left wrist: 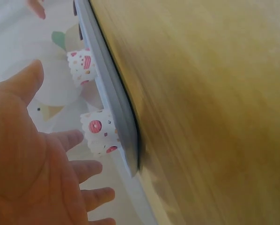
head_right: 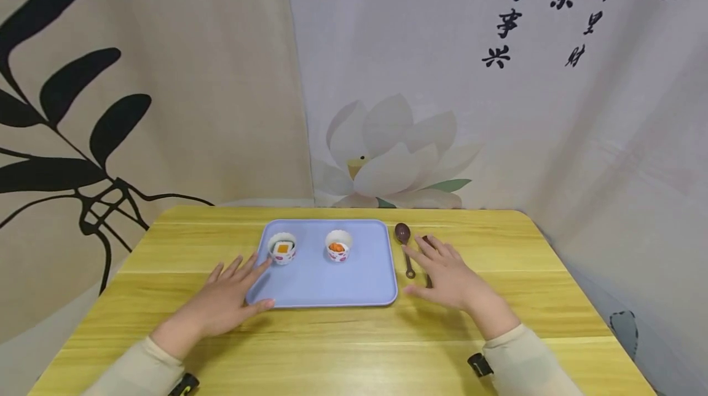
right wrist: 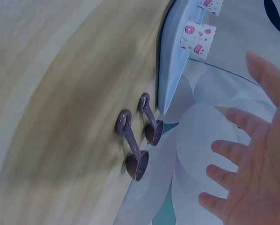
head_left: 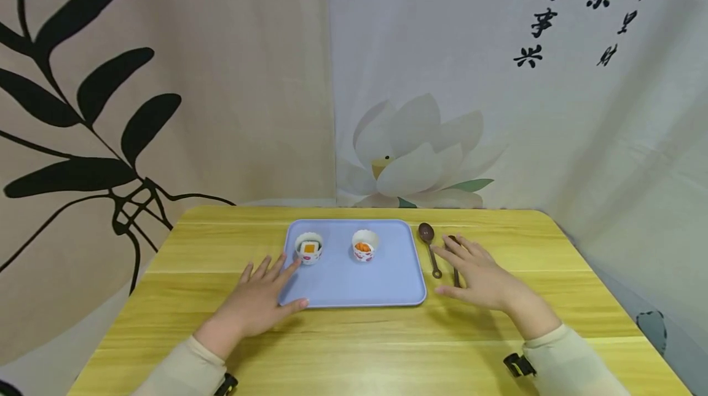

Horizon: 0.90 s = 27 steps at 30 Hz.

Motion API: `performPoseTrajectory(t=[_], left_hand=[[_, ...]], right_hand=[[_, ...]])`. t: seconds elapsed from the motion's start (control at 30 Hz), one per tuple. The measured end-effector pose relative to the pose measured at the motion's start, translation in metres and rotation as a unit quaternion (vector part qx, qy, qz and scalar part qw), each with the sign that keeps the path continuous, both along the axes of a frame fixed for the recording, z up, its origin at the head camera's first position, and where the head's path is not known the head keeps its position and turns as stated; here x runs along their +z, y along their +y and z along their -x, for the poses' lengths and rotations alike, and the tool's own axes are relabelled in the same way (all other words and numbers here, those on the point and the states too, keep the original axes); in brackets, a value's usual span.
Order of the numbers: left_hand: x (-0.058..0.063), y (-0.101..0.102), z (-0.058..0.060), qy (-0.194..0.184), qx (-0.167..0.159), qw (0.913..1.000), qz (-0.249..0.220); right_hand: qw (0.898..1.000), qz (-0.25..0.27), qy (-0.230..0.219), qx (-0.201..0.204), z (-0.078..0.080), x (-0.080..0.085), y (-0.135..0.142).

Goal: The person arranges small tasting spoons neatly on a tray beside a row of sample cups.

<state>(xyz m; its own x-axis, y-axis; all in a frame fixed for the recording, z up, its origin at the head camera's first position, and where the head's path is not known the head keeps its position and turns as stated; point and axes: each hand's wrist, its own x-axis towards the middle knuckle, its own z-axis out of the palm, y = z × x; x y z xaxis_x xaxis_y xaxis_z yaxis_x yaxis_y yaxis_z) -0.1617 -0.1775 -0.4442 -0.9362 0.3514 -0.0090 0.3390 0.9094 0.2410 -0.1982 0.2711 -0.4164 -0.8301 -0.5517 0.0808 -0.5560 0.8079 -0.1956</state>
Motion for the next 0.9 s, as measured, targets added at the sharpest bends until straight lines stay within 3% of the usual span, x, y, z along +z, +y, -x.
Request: performPoseTrajectory(t=[0.5, 0.9], left_hand=[[-0.004, 0.002, -0.004, -0.002, -0.001, 1.0000, -0.001], [-0.005, 0.002, -0.004, -0.033, 0.005, 0.9994, 0.001]], right_hand=[[1.000, -0.006, 0.000, 0.018, -0.002, -0.017, -0.010], [0.999, -0.016, -0.027, 0.007, -0.002, -0.022, -0.020]])
